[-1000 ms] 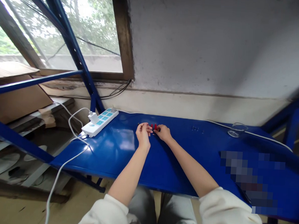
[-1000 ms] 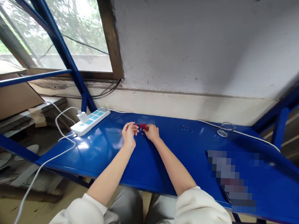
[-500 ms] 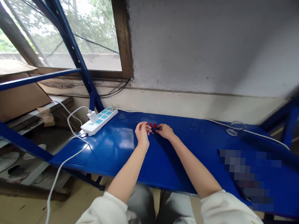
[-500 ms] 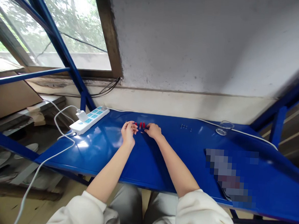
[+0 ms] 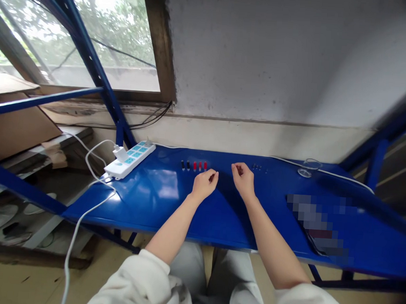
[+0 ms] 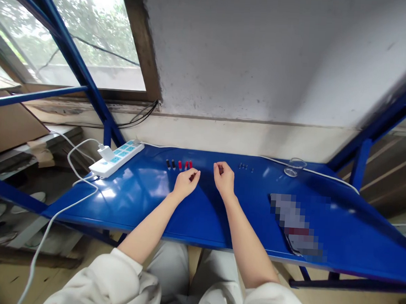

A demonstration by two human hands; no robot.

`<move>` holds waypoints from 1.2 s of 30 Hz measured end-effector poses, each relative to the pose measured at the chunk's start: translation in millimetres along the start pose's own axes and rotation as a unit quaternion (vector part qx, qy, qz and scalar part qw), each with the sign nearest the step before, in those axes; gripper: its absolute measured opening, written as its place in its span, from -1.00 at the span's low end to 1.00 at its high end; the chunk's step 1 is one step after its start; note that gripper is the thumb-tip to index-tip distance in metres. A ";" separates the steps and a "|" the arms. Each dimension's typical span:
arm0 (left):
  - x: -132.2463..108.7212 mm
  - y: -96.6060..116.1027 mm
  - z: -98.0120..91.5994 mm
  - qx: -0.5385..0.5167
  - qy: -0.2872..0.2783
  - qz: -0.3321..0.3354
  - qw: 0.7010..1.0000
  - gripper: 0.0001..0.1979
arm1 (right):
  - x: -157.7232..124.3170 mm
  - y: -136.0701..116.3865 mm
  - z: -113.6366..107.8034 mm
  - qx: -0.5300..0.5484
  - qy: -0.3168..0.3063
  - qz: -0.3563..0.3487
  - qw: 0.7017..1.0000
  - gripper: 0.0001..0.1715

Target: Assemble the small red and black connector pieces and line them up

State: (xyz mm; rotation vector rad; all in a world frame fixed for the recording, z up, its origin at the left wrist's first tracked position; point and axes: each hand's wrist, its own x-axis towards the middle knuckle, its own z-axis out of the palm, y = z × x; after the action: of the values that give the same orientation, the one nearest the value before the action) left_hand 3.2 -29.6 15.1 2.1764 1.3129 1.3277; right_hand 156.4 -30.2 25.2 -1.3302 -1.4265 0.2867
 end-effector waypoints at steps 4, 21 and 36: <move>-3.2 -1.1 1.8 0.041 -0.011 0.015 0.999 -0.73 | -2.5 2.6 5.0 -0.016 -0.006 -0.015 1.000 -0.66; -1.3 -4.3 5.5 -0.051 0.022 -0.034 0.998 -0.70 | -1.2 8.8 3.9 -0.041 -0.023 -0.010 0.999 -0.61; 3.0 -12.5 0.2 0.027 0.120 -0.104 0.987 -0.71 | 0.7 13.3 5.6 -0.061 -0.042 0.003 0.997 -0.65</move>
State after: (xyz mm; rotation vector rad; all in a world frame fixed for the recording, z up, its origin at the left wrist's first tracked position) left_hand -3.1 -20.3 8.9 1.8937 1.6328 1.5197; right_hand 159.4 -22.5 13.4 -1.4357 -1.5310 0.2667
